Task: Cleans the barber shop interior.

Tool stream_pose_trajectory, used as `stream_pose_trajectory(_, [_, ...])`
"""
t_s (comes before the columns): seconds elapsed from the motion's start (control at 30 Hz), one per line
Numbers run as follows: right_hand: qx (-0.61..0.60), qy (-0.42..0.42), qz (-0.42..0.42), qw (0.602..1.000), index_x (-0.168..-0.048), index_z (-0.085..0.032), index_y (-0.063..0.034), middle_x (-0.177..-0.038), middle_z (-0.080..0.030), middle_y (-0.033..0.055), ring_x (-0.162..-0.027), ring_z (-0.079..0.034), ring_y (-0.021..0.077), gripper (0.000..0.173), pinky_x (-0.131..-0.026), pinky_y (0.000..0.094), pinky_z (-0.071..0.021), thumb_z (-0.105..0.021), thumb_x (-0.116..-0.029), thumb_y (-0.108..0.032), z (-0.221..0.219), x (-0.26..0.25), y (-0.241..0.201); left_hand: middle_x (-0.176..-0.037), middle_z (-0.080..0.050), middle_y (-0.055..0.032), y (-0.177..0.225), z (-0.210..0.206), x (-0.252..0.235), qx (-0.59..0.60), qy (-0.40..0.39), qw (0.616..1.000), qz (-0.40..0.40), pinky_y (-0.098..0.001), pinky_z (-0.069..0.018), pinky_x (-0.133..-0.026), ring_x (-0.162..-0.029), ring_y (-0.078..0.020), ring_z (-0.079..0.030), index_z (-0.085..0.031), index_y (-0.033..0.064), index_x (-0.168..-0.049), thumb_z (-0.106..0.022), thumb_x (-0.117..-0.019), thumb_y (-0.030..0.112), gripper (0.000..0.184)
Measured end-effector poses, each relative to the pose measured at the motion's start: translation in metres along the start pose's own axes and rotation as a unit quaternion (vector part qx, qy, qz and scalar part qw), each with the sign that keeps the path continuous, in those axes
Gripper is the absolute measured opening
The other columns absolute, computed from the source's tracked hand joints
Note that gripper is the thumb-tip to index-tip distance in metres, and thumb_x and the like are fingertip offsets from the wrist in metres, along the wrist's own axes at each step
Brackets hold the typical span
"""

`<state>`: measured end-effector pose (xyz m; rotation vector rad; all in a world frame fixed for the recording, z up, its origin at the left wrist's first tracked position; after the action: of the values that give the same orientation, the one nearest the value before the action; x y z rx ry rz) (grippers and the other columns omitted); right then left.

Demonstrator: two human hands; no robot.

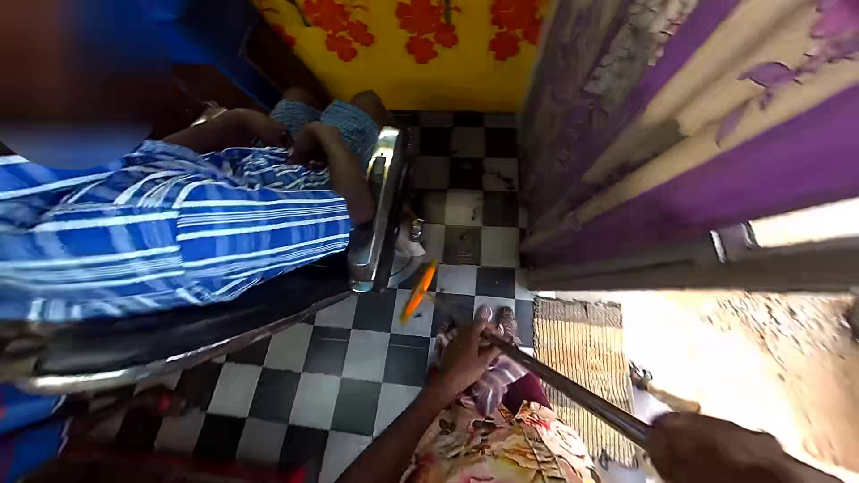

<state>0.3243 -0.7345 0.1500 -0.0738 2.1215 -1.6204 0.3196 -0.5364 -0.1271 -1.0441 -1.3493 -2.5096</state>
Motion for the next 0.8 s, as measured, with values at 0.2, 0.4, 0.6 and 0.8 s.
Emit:
stream_pose_trajectory(0.2, [-0.061, -0.208, -0.137, 0.967, -0.09, -0.069, -0.0111, -0.08, -0.067, -0.0019, -0.074, -0.063, 0.0046, 0.039, -0.071, 0.0266, -0.0562, -0.057, -0.1038, -0.045, -0.036, -0.014, 0.186, -0.13, -0.065, -0.0213, -0.16, 0.015, 0.004, 0.054, 0.101, 0.967, 0.23, -0.0552, -0.048, -0.106, -0.122, -0.0363, -0.063, -0.053, 0.0033, -0.141, -0.059, -0.1033, 0.03, 0.047])
stream_pose_trajectory(0.4, [-0.018, -0.376, -0.073, 0.924, -0.079, -0.063, -0.001, -0.065, -0.056, 0.0051, -0.06, -0.054, 0.0085, 0.041, -0.057, 0.0251, -0.0469, -0.056, -0.106, -0.031, -0.067, -0.059, 0.176, -0.131, -0.064, -0.0235, -0.134, 0.013, -0.035, 0.104, 0.135, 0.962, 0.214, -0.0547, -0.0442, -0.11, -0.126, -0.0364, -0.059, -0.062, 0.0, -0.132, -0.057, -0.1041, 0.025, 0.038])
stream_pose_trajectory(0.6, [0.072, -0.494, -0.026, 0.866, -0.072, -0.058, -0.0085, -0.06, -0.049, -0.0007, -0.056, -0.049, 0.0062, 0.04, -0.052, 0.0233, -0.0405, -0.057, -0.106, -0.03, -0.05, -0.12, 0.101, -0.119, -0.067, -0.0263, -0.001, 0.016, -0.117, 0.163, 0.161, 0.971, 0.074, -0.059, -0.0491, -0.101, -0.114, -0.04, -0.064, -0.063, -0.0026, -0.125, -0.051, -0.1079, 0.037, 0.045])
stream_pose_trajectory(0.8, [0.218, -0.684, 0.023, 0.696, -0.073, -0.059, -0.0058, -0.061, -0.054, 0.0087, -0.059, -0.059, 0.0273, 0.042, -0.056, 0.0484, -0.0472, -0.058, -0.1013, -0.037, -0.051, -0.078, 0.153, -0.125, -0.067, -0.0202, 0.006, 0.019, -0.226, 0.179, 0.192, 0.965, 0.014, -0.0597, -0.0493, -0.103, -0.12, -0.0364, -0.064, -0.061, 0.0101, -0.136, -0.052, -0.1055, 0.046, 0.048])
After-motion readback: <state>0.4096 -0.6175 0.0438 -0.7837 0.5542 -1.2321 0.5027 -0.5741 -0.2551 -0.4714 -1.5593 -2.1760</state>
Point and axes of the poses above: each hand's wrist, its own x-axis away from the middle knuckle, its own z-axis out of the back of the hand, y = z × x, the point moved 8 cm from there along -x, towards the middle knuckle
